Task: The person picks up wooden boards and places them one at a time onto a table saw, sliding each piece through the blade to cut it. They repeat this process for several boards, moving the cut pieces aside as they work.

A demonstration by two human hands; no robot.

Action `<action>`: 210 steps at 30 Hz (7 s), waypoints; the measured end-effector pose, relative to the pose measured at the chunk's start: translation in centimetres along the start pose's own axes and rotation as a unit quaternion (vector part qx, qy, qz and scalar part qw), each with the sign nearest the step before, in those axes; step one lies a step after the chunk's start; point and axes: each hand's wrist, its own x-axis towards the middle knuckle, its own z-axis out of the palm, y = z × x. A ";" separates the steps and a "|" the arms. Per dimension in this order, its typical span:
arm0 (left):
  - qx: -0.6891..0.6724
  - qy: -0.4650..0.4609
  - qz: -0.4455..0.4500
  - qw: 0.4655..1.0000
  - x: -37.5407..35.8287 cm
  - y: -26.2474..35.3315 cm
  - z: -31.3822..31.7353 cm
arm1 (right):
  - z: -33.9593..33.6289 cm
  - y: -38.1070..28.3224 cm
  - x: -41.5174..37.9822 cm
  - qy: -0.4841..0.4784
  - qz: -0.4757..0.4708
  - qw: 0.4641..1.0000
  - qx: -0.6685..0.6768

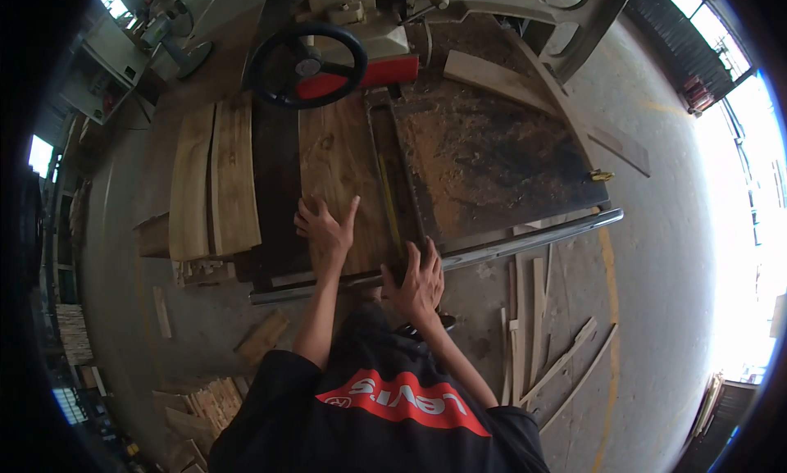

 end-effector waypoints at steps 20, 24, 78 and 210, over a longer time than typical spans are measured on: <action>-0.103 0.024 0.011 0.994 14.5 1.1 4.2 | 0.3 -1.0 0.7 -0.028 0.034 0.998 -0.055; -0.331 -0.090 0.039 0.939 19.8 -6.7 4.4 | 0.3 -1.5 0.3 -0.044 0.046 0.996 -0.059; 0.020 -0.031 0.007 0.999 0.6 5.3 5.1 | 0.5 0.8 0.1 0.004 -0.014 1.000 0.006; -0.002 -0.009 -0.101 0.995 22.4 -35.7 -12.2 | 0.9 -0.8 0.0 -0.003 0.040 0.998 -0.046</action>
